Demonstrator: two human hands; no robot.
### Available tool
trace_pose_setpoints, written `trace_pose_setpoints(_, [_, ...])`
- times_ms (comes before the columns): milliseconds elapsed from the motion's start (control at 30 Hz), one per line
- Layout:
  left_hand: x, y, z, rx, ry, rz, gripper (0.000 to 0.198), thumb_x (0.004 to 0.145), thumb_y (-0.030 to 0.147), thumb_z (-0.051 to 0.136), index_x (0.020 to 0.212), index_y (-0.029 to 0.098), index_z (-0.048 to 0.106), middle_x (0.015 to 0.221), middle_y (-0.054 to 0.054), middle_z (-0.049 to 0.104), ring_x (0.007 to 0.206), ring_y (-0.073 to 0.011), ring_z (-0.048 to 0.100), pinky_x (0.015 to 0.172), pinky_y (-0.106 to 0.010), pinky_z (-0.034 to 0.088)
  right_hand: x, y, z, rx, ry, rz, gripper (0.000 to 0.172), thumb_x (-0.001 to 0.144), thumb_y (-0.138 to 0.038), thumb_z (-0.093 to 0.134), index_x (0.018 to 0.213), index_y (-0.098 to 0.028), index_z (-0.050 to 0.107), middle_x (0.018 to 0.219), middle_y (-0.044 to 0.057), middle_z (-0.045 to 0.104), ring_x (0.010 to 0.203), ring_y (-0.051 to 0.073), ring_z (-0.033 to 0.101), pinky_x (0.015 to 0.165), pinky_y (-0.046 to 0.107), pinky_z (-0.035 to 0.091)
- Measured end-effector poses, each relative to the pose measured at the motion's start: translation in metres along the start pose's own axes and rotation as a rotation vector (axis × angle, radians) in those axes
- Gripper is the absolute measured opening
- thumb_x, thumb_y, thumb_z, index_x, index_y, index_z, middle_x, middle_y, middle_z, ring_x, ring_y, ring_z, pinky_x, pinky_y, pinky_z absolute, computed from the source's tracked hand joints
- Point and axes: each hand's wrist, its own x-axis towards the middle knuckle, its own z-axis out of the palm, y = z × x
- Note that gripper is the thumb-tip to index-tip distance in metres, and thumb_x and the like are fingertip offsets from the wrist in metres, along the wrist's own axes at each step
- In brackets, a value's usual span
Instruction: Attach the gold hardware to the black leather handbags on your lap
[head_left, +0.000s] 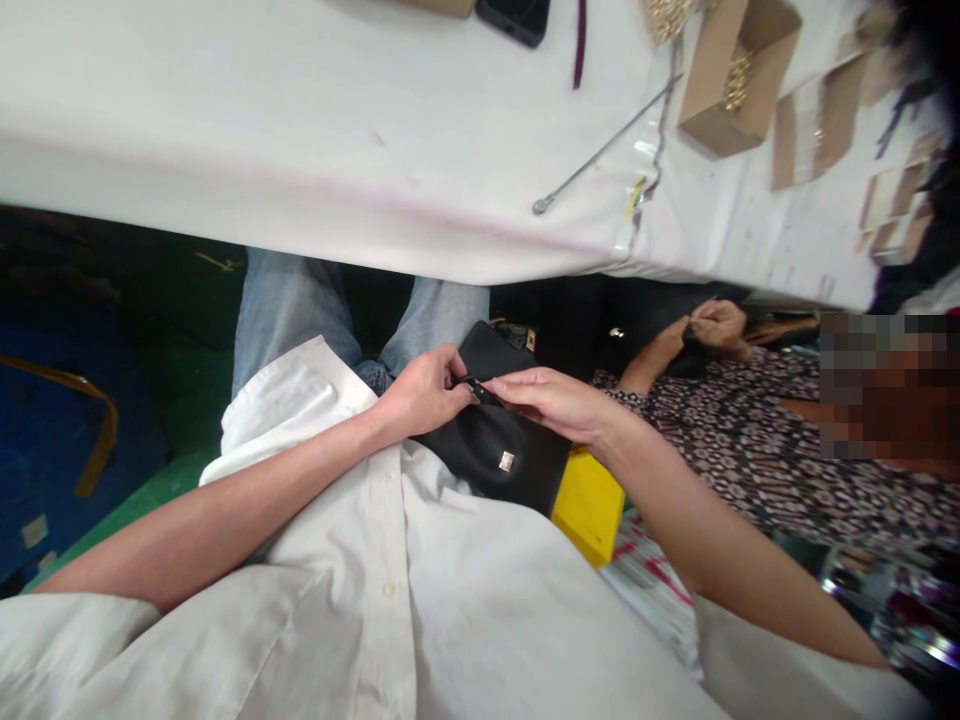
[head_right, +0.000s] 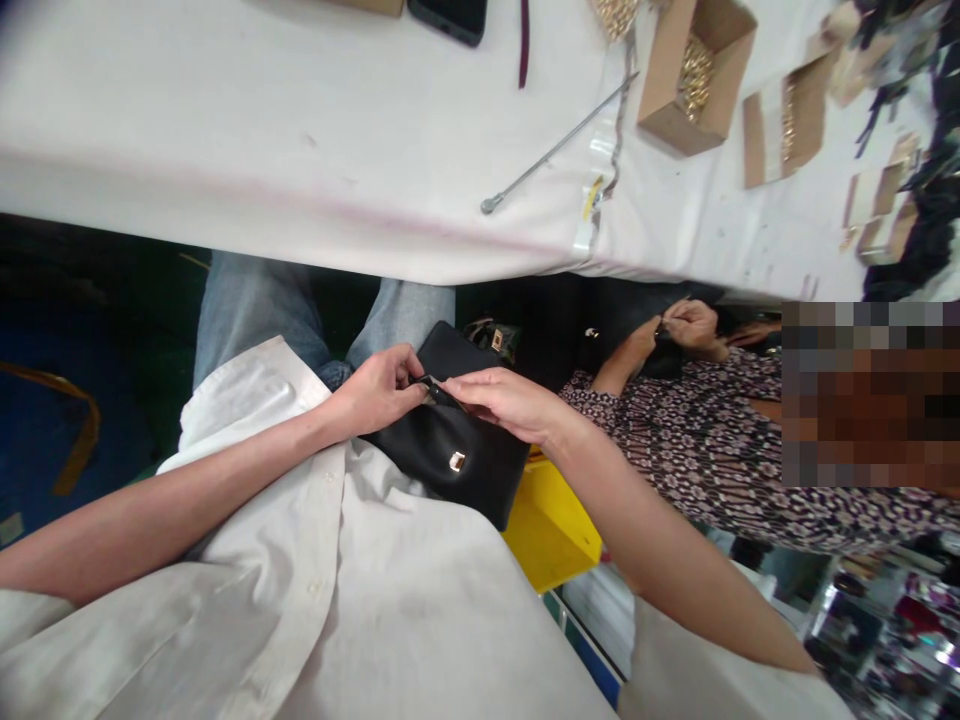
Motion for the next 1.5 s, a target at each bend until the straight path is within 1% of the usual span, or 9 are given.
trace_pose_setpoints(133, [0.0,0.004,0.001,-0.028,-0.006,0.009,0.012,0.087,0.024,0.075,0.093,0.021,0.064,0.068,0.004,0.061,0.06,-0.0135,0.056,0.054,-0.027,0.035,0.002,0.008,0.005,0.03,0.133,0.009,0.048,0.077,-0.057,0.105,0.102,-0.019,0.09,0.109,0.009,0.086,0.091,0.019,0.076,0.079,0.024,0.061])
trace_pose_setpoints(333, [-0.002,0.006,-0.001,-0.055,-0.022,0.016,0.009,0.085,0.02,0.073,0.089,0.021,0.065,0.067,0.004,0.061,0.059,-0.0127,0.056,0.053,-0.027,0.035,0.001,0.006,0.015,0.061,0.044,0.026,0.049,0.074,-0.057,0.106,0.092,-0.016,0.088,0.098,0.01,0.086,0.08,0.019,0.076,0.074,0.025,0.061])
trace_pose_setpoints(567, [-0.001,0.006,-0.003,-0.055,-0.034,0.021,0.009,0.084,0.017,0.073,0.089,0.02,0.066,0.067,0.005,0.061,0.059,-0.0117,0.054,0.054,-0.027,0.036,0.006,-0.002,0.018,0.065,0.056,0.062,0.047,0.061,-0.046,0.112,0.084,-0.015,0.086,0.085,0.008,0.084,0.067,0.016,0.073,0.068,0.025,0.06])
trace_pose_setpoints(700, [0.001,0.005,-0.005,-0.111,-0.079,-0.008,0.012,0.083,0.018,0.076,0.089,0.019,0.065,0.065,0.005,0.06,0.057,-0.0111,0.053,0.051,-0.026,0.034,0.011,-0.005,0.012,0.005,0.049,0.08,0.045,0.059,-0.041,0.112,0.087,-0.017,0.086,0.085,0.008,0.083,0.066,0.018,0.072,0.063,0.026,0.059])
trace_pose_setpoints(833, [0.001,0.004,-0.006,-0.169,-0.112,-0.037,0.015,0.082,0.02,0.079,0.089,0.019,0.066,0.065,0.005,0.061,0.056,-0.0108,0.052,0.051,-0.025,0.033,0.016,-0.011,0.006,-0.102,-0.054,0.081,0.044,0.062,-0.045,0.11,0.084,-0.016,0.086,0.074,0.004,0.078,0.058,0.012,0.063,0.053,0.021,0.049])
trace_pose_setpoints(967, [0.0,0.005,-0.007,-0.229,-0.138,-0.083,0.017,0.08,0.019,0.08,0.088,0.02,0.065,0.064,0.005,0.062,0.055,-0.0105,0.052,0.05,-0.024,0.031,0.02,-0.021,0.006,-0.197,-0.086,0.088,0.043,0.057,-0.044,0.109,0.079,-0.016,0.085,0.071,0.002,0.074,0.059,0.012,0.061,0.057,0.022,0.052])
trace_pose_setpoints(1167, [-0.001,0.01,-0.007,-0.291,-0.148,-0.177,0.019,0.077,0.015,0.08,0.088,0.02,0.065,0.064,0.005,0.064,0.053,-0.01,0.052,0.048,-0.024,0.029,0.025,-0.035,0.014,-0.331,-0.079,0.093,0.029,0.054,-0.032,0.103,0.071,-0.019,0.084,0.066,0.0,0.071,0.061,0.013,0.059,0.058,0.022,0.052])
trace_pose_setpoints(1367, [-0.002,0.012,-0.006,-0.317,-0.131,-0.223,0.02,0.074,0.013,0.08,0.085,0.02,0.064,0.061,0.005,0.062,0.051,-0.0095,0.051,0.046,-0.023,0.028,0.026,-0.034,0.023,-0.392,-0.009,0.049,0.008,0.057,-0.023,0.085,0.064,-0.021,0.082,0.062,0.0,0.069,0.058,0.014,0.056,0.054,0.024,0.048])
trace_pose_setpoints(1500, [-0.001,0.01,-0.005,-0.339,-0.129,-0.239,0.021,0.073,0.013,0.08,0.086,0.02,0.064,0.06,0.005,0.062,0.05,-0.01,0.051,0.045,-0.023,0.029,0.025,-0.03,0.03,-0.42,0.05,0.041,0.006,0.056,-0.024,0.077,0.061,-0.021,0.08,0.06,0.0,0.068,0.056,0.014,0.055,0.051,0.025,0.044])
